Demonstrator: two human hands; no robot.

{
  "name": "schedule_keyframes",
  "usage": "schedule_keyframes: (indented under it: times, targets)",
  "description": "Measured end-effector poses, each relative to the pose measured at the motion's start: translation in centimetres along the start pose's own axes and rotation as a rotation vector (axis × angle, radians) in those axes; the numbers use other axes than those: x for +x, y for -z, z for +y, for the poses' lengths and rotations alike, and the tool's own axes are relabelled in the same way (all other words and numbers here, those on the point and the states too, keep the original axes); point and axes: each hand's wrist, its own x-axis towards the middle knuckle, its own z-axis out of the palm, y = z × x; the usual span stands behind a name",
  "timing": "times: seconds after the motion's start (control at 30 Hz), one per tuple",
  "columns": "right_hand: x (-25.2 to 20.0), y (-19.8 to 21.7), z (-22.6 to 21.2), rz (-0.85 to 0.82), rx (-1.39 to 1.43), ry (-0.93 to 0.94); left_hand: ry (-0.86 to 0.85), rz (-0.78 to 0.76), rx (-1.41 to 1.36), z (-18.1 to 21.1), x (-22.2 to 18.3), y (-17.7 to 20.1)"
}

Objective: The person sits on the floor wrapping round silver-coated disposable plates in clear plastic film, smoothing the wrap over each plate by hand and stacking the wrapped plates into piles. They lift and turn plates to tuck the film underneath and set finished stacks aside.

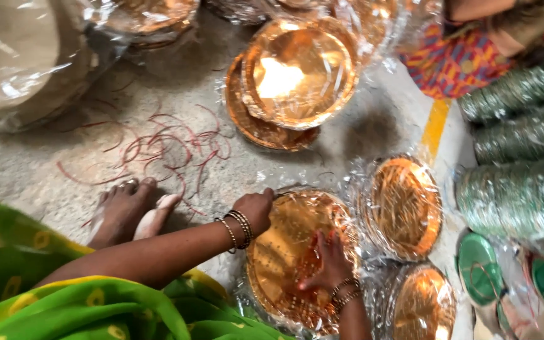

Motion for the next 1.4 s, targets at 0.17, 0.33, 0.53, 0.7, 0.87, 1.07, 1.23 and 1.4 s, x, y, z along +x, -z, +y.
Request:
schedule_keyframes:
  times: [0.17, 0.33, 0.53, 0.7, 0.87, 1.07, 1.23, 1.4]
  targets:
    - [-0.4, -0.4, -0.2, 0.081, 0.112, 0.066, -0.012, 0.008, 0.061, -1.1, 0.9, -0.8]
    - [-2.2, 0.4, -2.8, 0.076, 0.125, 0.056, -0.06, 0.057, 0.072, -1.9, 1.0, -0.9]
    - [-4.9, 1.9, -6.3, -0.016, 0.069, 0.006, -0.032, 0.025, 0.122, 0.1, 1.5, -0.2]
    - [-5.4, 2.7, -6.8, -0.016, 0.032, 0.007, -0.173, 0.177, 0.292, 1.8, 5.8, -2.7]
    - [-5.4, 3.0, -7.0, -0.04, 0.037, -0.01, -0.092, -0.05, 0.24, 1.0, 11.8, -4.1]
    - [-4.0, 2.1, -7.1, -0.078, 0.029, 0.001, -0.03, -0.245, 0.159, 0.2, 12.0, -3.2]
    - [-4.7, 1.6, -6.3, 0.018, 0.14, -0.002, -0.064, -0.194, 0.127, -1.4, 12.5, -4.2]
    - [-4.2, -0.7, -2.3, 0.132, 0.335, 0.158, -0.024, -0.081, 0.055, -8.7, 14.8, -6.6]
